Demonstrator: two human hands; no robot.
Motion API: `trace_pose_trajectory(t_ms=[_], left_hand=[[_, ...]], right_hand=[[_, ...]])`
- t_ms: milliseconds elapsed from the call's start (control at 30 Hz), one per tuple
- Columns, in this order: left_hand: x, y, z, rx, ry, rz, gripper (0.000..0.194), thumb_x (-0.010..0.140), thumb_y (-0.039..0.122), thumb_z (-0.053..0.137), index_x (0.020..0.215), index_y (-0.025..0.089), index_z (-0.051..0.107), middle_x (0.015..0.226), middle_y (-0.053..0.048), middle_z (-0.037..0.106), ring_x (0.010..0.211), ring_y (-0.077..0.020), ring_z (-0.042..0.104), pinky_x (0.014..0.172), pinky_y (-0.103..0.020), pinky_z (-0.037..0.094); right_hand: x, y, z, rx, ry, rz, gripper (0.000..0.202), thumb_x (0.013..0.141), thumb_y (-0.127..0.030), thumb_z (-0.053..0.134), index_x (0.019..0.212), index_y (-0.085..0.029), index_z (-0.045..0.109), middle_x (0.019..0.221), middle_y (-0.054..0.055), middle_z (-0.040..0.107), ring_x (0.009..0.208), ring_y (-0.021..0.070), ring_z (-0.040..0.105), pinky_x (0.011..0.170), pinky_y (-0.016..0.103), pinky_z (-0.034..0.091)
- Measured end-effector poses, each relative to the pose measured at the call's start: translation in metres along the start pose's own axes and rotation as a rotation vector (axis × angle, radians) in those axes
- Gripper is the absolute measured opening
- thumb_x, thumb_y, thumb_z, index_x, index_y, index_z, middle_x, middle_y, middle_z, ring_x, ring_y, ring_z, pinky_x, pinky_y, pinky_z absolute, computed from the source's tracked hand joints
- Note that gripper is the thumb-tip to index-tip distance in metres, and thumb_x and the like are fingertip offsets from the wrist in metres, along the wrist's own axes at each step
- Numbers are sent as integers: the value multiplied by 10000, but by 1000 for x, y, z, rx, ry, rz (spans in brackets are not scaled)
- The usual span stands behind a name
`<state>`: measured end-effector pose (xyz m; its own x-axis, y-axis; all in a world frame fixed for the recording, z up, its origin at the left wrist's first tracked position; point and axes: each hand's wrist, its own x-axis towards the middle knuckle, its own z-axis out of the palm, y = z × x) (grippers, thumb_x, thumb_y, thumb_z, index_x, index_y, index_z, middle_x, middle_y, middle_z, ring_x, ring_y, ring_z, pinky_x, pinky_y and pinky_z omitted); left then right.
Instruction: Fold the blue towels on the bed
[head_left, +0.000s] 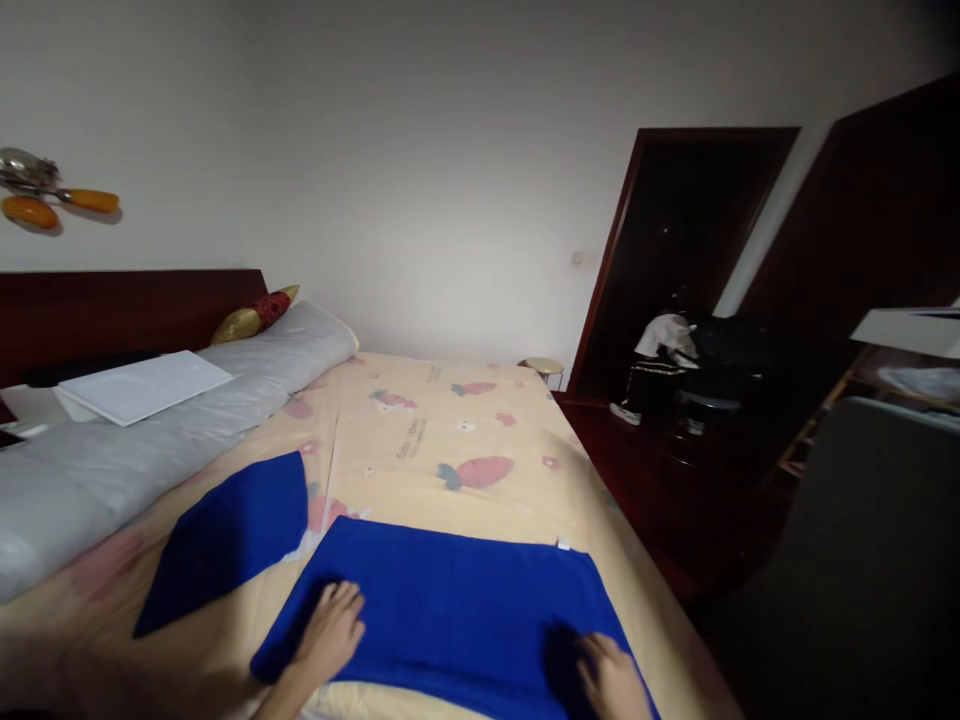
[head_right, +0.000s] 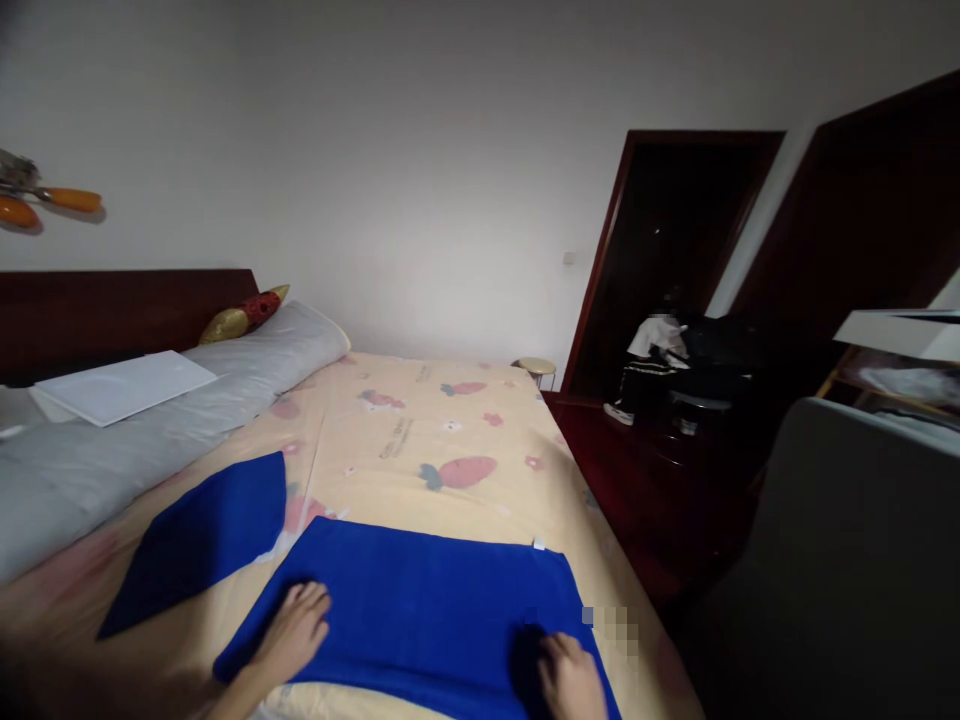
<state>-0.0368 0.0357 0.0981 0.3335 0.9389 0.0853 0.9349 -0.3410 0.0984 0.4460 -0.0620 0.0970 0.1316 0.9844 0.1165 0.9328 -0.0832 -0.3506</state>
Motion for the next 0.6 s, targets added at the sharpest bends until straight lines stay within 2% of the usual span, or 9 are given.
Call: trace_pose_trajectory(t_ms=[67, 100, 133, 200, 267, 367, 433, 500, 600], left_hand=[[15, 41, 11, -96, -102, 62, 515, 899, 278, 338, 1394, 283, 478, 1501, -41, 449, 1389, -219, 401, 1150, -443, 320], [20, 55, 17, -126, -130, 64, 536, 916, 325, 325, 1448, 297, 387, 1538, -26, 375, 1420, -216, 350, 1151, -448, 323], [25, 62, 23, -140, -141, 48, 550, 931, 373, 305, 1477, 307, 314, 1559, -15, 316, 1440, -216, 306, 1150, -460, 323], [33, 58, 31, -122, -122, -11, 563, 942, 436, 266, 1493, 320, 236, 1569, -7, 267, 1454, -222, 259, 1155, -491, 302], [42, 34, 33, -73, -92, -80, 571, 940, 448, 252, 1492, 306, 226, 1571, -8, 258, 1458, -221, 238, 1167, -498, 266], [62, -14, 30, 5, -53, -220, 591, 928, 446, 261, 1487, 255, 275, 1568, -27, 281, 1457, -225, 248, 1171, -494, 245], [80, -45, 27, 39, 17, -292, 580, 919, 422, 281, 1468, 246, 342, 1560, -44, 317, 1444, -238, 289, 1153, -495, 274], [99, -70, 26, 18, 110, -349, 545, 910, 382, 309, 1420, 242, 443, 1530, -60, 398, 1417, -234, 354, 1126, -441, 327], [128, -102, 28, -57, 164, -499, 497, 917, 341, 286, 1322, 221, 549, 1406, -100, 563, 1289, -245, 518, 997, -396, 453]], right_hand=[[17, -44, 23, 43, -55, -38, 500, 888, -475, 337, 1224, -254, 633, 1297, 83, 625, 1219, 260, 564, 1033, 436, 431], [24, -60, 34, 57, -72, -34, 536, 903, -522, 315, 1300, -272, 573, 1379, 66, 562, 1295, 259, 499, 1062, 458, 407], [31, -71, 44, 64, -79, -19, 568, 910, -559, 293, 1354, -285, 518, 1436, 54, 501, 1348, 257, 436, 1083, 478, 385], [42, -72, 59, 56, -55, 29, 621, 909, -597, 269, 1412, -275, 441, 1505, 56, 397, 1406, 258, 332, 1108, 507, 348], [51, -52, 65, 32, -1, 69, 674, 897, -623, 257, 1436, -247, 406, 1535, 71, 338, 1430, 265, 271, 1131, 521, 306], [68, 0, 62, 30, 94, 137, 733, 861, -669, 221, 1427, -248, 421, 1540, 74, 337, 1435, 272, 256, 1138, 529, 288], [84, 36, 55, 67, 150, 221, 758, 837, -672, 177, 1374, -236, 488, 1496, 95, 419, 1401, 286, 339, 1111, 540, 329], [102, 68, 45, 114, 209, 348, 781, 803, -678, 156, 1262, -210, 581, 1386, 142, 541, 1302, 326, 482, 1028, 567, 413], [131, 102, 33, 182, 279, 472, 749, 732, -733, 228, 1031, -208, 671, 1067, 177, 706, 1027, 364, 661, 824, 548, 526]])
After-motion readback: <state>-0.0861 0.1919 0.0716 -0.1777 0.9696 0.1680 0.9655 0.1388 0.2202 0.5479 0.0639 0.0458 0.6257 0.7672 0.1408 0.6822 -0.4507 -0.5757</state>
